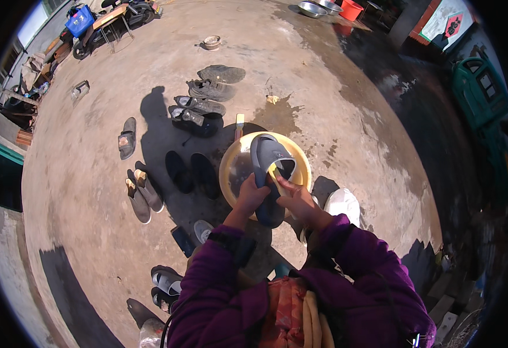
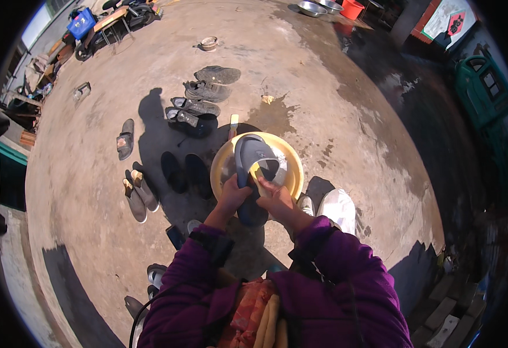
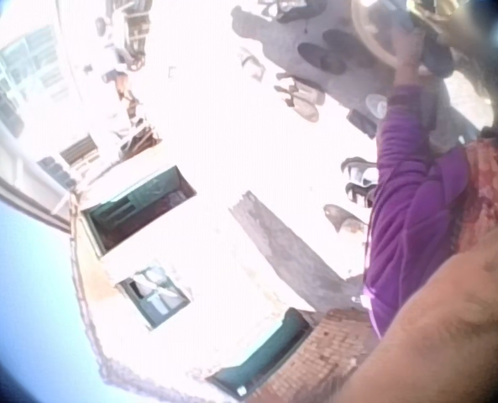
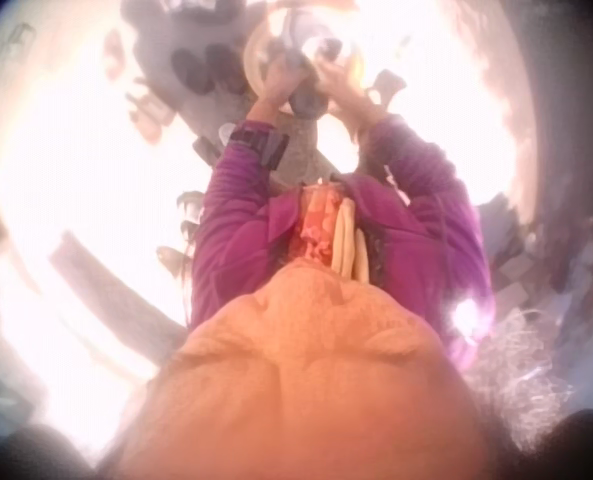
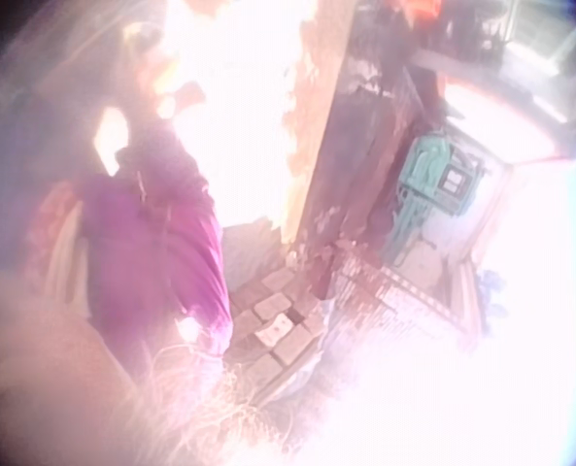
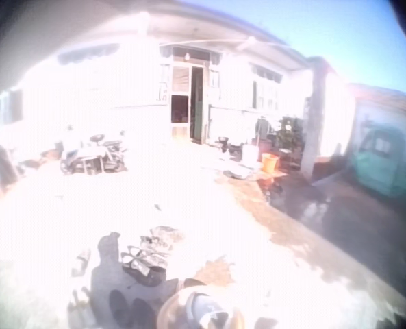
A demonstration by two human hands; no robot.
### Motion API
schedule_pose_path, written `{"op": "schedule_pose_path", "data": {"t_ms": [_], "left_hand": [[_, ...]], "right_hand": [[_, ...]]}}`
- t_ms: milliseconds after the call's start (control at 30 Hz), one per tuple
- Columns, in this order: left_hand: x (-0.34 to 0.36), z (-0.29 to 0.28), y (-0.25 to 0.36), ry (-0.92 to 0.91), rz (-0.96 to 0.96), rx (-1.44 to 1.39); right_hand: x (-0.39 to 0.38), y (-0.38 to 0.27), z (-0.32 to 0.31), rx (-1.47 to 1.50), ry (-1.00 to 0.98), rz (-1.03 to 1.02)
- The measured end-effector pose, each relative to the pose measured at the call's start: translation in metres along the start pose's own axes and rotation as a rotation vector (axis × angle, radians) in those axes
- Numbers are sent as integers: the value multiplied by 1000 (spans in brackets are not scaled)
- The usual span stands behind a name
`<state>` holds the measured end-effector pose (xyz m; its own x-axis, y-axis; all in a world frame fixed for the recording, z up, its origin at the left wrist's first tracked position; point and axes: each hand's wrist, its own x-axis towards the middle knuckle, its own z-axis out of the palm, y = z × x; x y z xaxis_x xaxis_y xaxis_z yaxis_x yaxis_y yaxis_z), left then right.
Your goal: The person scrubs a pair of black slippers with a brush over a yellow basin of soapy water, then scrubs a pair of grey slippers in the same way. The person repeatedly dips the slippers into the basin and scrubs the soles and uppers.
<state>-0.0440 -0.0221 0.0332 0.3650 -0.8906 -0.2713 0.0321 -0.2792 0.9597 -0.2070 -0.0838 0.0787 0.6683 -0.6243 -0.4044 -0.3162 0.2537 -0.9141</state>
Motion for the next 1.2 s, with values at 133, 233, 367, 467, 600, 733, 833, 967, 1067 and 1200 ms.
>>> {"op": "schedule_pose_path", "data": {"t_ms": [133,233,367,467,600,733,833,967,1067,1200], "left_hand": [[-8,13,6,16,136,199],[-8,10,7,45,102,205],[7,-14,2,132,42,108],[24,-40,4,281,126,-238],[30,-69,16,344,184,-712],[29,-69,27,98,201,-998],[30,-64,26,6,156,-1043],[31,-66,20,-36,109,-997],[30,-66,20,15,109,-903],[25,-42,26,80,42,-648]], "right_hand": [[44,-18,-20,-226,131,-76],[49,-15,-9,-271,34,-198],[12,-7,6,-376,39,-219],[-21,-10,-5,-419,-151,-26],[-52,-6,-16,-11,-103,-105],[-64,7,-22,306,-38,-11],[-62,13,-19,332,-21,-34],[-56,3,-16,287,41,-35],[-52,-15,-22,290,62,-214],[-39,-38,-18,-177,-60,-373]]}}
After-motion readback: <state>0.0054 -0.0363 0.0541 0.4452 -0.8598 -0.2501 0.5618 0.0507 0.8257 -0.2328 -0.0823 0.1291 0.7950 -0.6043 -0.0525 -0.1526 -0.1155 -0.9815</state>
